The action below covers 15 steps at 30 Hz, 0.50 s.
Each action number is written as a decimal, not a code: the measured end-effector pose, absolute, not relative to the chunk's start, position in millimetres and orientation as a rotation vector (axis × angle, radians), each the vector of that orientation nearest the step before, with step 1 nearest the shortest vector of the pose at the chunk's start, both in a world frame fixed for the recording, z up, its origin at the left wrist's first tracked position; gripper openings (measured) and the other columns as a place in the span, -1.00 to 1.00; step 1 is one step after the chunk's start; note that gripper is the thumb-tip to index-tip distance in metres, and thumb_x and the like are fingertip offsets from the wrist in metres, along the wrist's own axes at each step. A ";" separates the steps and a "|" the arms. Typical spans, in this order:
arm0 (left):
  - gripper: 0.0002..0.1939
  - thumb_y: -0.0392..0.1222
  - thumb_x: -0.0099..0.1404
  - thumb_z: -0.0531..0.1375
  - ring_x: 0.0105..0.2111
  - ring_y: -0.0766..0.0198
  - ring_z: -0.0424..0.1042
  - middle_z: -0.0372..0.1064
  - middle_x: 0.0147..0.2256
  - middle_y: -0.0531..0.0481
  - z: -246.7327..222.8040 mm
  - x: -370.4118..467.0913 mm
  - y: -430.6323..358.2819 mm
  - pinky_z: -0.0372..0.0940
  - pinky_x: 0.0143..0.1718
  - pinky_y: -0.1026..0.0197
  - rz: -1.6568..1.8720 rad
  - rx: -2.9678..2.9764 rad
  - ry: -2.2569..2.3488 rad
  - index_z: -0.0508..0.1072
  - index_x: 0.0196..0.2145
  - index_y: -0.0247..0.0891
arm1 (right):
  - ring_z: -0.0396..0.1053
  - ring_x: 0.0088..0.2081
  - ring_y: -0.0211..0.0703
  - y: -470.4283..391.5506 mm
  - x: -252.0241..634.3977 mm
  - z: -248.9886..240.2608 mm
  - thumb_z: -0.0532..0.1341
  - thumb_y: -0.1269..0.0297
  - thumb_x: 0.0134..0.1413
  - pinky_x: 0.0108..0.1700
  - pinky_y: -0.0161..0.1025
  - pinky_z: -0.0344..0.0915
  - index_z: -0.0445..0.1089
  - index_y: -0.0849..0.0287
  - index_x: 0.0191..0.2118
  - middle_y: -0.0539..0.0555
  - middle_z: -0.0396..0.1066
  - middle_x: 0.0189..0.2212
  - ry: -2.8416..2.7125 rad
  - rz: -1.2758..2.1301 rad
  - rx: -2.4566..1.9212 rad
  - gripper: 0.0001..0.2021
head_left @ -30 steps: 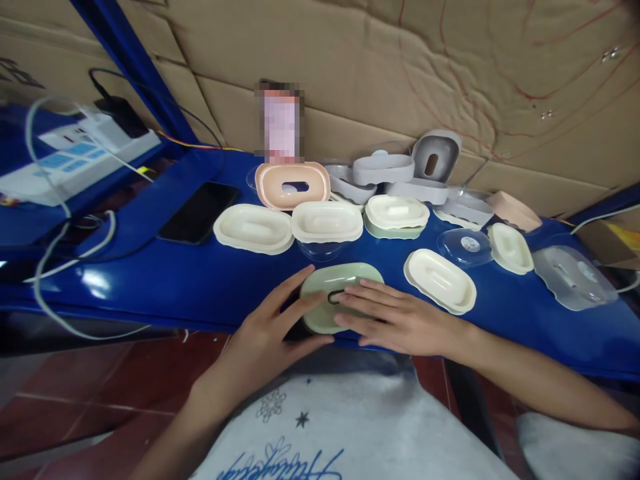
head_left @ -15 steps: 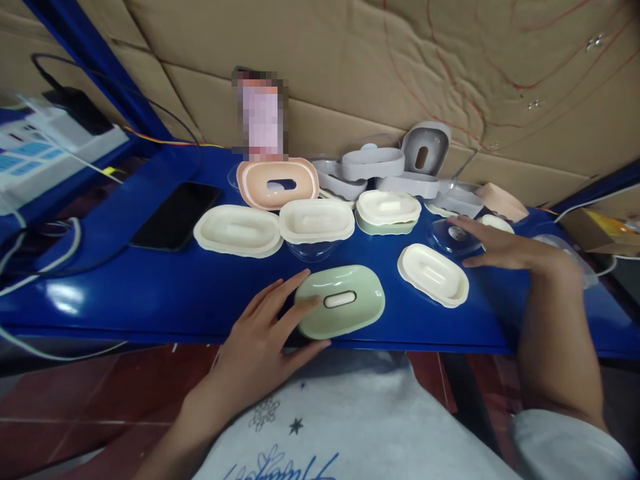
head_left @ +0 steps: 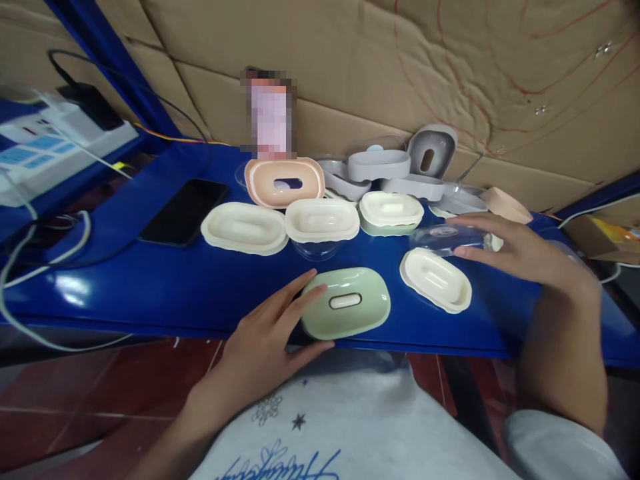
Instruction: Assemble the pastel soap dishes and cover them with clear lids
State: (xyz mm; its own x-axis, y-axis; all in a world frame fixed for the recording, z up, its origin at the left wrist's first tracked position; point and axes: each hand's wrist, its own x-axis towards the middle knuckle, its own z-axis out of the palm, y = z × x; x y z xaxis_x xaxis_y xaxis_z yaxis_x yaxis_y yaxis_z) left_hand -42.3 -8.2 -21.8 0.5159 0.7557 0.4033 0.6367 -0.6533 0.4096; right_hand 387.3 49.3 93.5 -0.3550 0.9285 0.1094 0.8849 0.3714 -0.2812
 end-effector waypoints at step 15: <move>-0.14 0.18 0.43 0.30 0.26 -0.11 0.46 0.32 0.35 -0.23 -24.9 -37.8 -7.3 0.54 0.09 -0.10 0.839 2.491 1.265 0.02 0.50 -0.05 | 0.09 0.46 0.31 9.1 256.5 23.8 0.30 -0.13 0.33 0.38 0.31 0.28 0.26 -0.02 0.45 0.25 0.18 0.44 -2.669 0.017 -0.849 -0.32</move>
